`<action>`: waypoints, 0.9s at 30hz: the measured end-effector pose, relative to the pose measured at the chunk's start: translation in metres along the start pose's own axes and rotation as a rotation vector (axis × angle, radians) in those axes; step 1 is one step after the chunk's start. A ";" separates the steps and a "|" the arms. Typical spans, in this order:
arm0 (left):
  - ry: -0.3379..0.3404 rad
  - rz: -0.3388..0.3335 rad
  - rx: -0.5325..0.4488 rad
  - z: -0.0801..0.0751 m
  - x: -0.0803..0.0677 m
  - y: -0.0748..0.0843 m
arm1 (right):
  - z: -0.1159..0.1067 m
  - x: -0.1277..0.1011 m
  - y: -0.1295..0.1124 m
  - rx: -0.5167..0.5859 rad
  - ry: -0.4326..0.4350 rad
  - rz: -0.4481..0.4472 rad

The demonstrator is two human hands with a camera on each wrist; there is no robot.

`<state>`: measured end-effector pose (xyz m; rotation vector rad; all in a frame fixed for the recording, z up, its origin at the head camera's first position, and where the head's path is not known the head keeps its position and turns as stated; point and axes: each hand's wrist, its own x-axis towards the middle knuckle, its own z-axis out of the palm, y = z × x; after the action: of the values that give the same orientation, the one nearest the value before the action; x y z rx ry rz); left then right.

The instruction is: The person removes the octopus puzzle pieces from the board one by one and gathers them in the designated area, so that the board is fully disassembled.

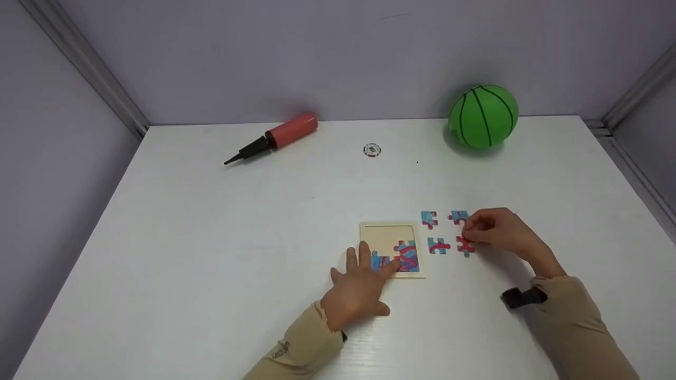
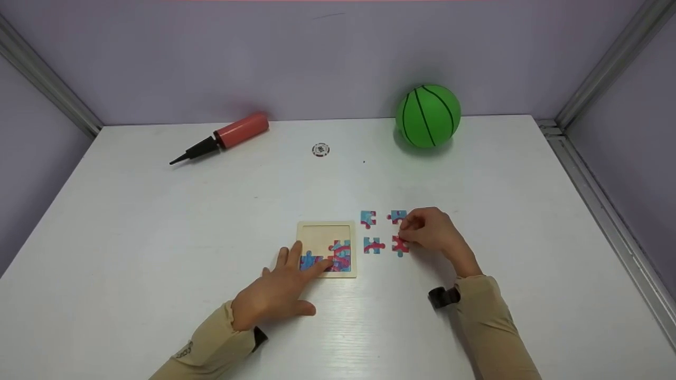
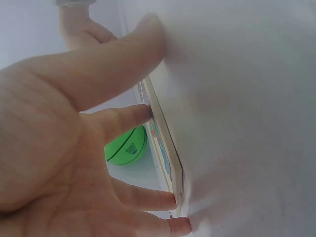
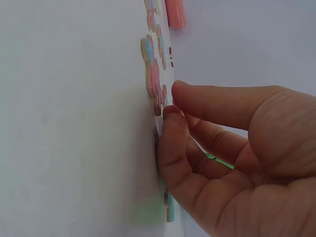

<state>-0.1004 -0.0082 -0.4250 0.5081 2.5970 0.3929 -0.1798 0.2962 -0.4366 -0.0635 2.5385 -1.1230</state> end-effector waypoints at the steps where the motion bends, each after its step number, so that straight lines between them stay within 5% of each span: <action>1: 0.004 0.002 0.008 0.000 0.000 0.000 | 0.000 0.000 0.000 0.005 -0.001 -0.002; 17: 0.045 -0.018 -0.047 0.002 -0.001 0.004 | 0.013 -0.001 -0.024 0.035 0.050 -0.086; 27: 0.021 -0.012 0.083 0.001 -0.006 0.012 | 0.038 0.006 -0.048 0.087 -0.006 -0.161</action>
<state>-0.0914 0.0003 -0.4197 0.5184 2.6446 0.2888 -0.1770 0.2360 -0.4271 -0.2527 2.5127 -1.2902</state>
